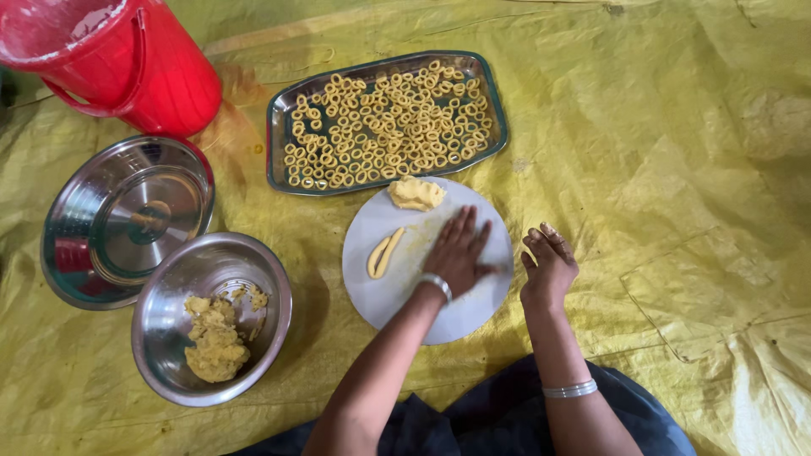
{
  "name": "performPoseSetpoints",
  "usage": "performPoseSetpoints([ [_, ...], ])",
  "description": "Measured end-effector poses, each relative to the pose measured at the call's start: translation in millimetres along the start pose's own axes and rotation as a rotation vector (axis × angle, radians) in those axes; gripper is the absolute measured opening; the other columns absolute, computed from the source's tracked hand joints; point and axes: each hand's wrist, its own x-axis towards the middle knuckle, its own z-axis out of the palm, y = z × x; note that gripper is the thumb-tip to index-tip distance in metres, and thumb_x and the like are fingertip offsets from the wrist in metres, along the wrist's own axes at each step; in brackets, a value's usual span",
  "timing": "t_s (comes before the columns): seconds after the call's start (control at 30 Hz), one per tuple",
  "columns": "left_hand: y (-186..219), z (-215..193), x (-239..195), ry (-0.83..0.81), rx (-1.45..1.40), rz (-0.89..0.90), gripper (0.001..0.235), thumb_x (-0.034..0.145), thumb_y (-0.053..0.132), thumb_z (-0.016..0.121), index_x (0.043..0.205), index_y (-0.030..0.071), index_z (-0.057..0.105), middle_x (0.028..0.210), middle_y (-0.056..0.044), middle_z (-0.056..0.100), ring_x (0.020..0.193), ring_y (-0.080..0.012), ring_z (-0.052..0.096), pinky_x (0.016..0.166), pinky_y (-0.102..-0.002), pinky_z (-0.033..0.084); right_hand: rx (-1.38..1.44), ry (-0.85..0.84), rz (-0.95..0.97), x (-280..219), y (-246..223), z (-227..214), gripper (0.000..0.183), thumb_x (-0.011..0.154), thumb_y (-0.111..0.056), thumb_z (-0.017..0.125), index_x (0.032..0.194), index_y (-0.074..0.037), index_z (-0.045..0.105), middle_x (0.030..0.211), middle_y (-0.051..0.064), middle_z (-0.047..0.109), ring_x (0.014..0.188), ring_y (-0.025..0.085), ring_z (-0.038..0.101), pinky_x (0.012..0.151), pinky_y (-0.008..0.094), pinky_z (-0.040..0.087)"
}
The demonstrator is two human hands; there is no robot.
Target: The person rolls small portions of dough into thin ropes on a white plate, then joins the ends to form rings and places them on a metal tray. The process is repeated continuously with dough taken from a nearby bowl.
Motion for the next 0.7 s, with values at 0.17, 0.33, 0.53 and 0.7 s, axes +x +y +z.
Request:
performPoseSetpoints([
  [0.17, -16, 7, 0, 0.080, -0.099, -0.022, 0.091, 0.094, 0.056, 0.055, 0.158, -0.002, 0.027, 0.168, -0.024, 0.016, 0.157, -0.0371, 0.011, 0.126, -0.047, 0.012, 0.005, 0.025, 0.018, 0, -2, 1, 0.030, 0.092, -0.001, 0.060, 0.120, -0.006, 0.066, 0.106, 0.005, 0.072, 0.098, 0.018, 0.068, 0.082, 0.034, 0.050],
  [0.33, 4, 12, -96, 0.155, -0.051, -0.229, 0.088, 0.099, 0.049, 0.057, 0.155, -0.012, 0.027, 0.165, -0.028, 0.019, 0.156, -0.0396, 0.014, 0.126, -0.049, 0.012, 0.015, 0.019, 0.053, 0, 1, 0, 0.027, 0.093, -0.003, 0.062, 0.120, -0.007, 0.066, 0.106, 0.004, 0.072, 0.098, 0.018, 0.068, 0.082, 0.034, 0.048],
  [0.53, 10, 10, -100, 0.122, -0.003, -0.214, 0.088, 0.096, 0.053, 0.056, 0.152, -0.010, 0.029, 0.164, -0.028, 0.021, 0.154, -0.0381, 0.016, 0.124, -0.048, 0.011, 0.024, -0.014, 0.021, -2, 5, 5, 0.027, 0.092, -0.002, 0.063, 0.119, -0.006, 0.067, 0.105, 0.005, 0.072, 0.096, 0.018, 0.068, 0.081, 0.033, 0.049],
  [0.7, 2, -2, -67, 0.009, 0.046, -0.308, 0.091, 0.096, 0.057, 0.052, 0.154, -0.009, 0.026, 0.167, -0.025, 0.017, 0.157, -0.0353, 0.010, 0.127, -0.046, 0.008, 0.010, 0.027, 0.036, 0, 3, 0, 0.030, 0.091, -0.002, 0.062, 0.119, -0.009, 0.067, 0.107, 0.003, 0.073, 0.097, 0.016, 0.068, 0.080, 0.033, 0.048],
])
